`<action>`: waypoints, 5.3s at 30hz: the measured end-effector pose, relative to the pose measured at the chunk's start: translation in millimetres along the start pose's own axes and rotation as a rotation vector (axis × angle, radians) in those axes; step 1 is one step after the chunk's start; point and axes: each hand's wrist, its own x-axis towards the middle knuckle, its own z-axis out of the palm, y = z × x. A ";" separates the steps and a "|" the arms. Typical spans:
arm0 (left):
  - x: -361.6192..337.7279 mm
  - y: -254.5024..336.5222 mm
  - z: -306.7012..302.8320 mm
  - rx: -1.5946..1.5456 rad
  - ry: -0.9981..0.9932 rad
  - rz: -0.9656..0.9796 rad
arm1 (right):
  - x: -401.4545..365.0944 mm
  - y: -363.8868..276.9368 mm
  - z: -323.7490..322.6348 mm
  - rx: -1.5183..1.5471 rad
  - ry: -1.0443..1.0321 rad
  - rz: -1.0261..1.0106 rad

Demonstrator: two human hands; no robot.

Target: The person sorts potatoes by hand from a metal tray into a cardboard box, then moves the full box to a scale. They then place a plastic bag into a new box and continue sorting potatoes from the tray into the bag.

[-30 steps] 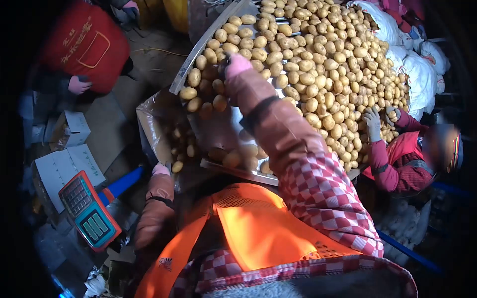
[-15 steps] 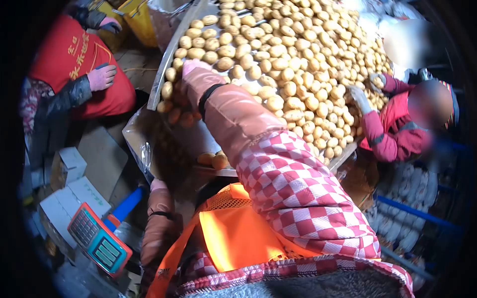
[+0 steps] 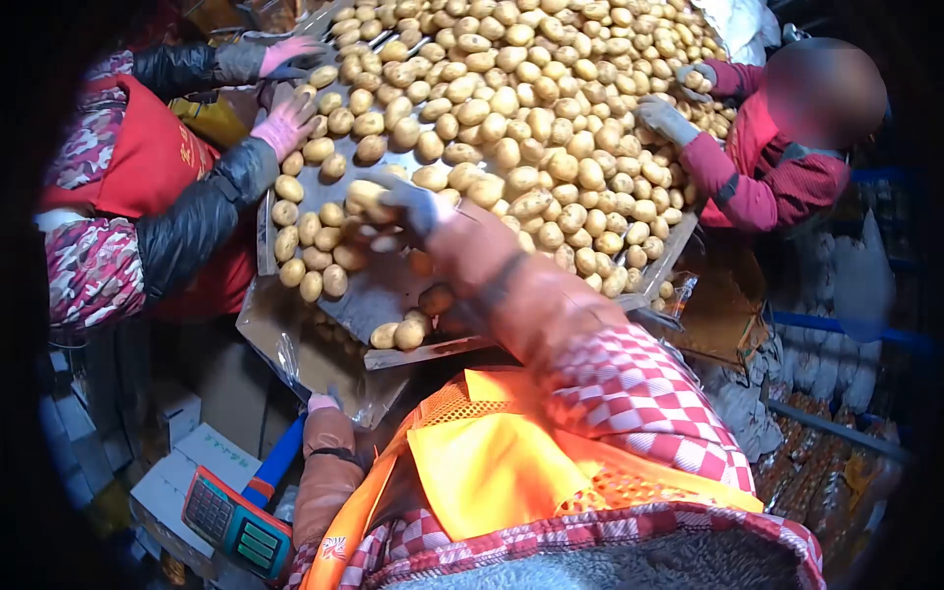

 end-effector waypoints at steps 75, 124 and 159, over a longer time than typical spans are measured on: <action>-116.8 208.2 -233.3 -0.126 0.992 0.550 | -102.9 25.1 -118.0 -1.577 0.265 -0.566; -96.4 139.7 -201.2 -0.465 0.783 -0.227 | -63.6 -48.3 -72.5 -1.529 0.428 -0.160; -72.4 248.5 -299.3 -0.169 0.806 0.458 | -117.4 -58.7 -161.0 -1.035 0.323 -0.317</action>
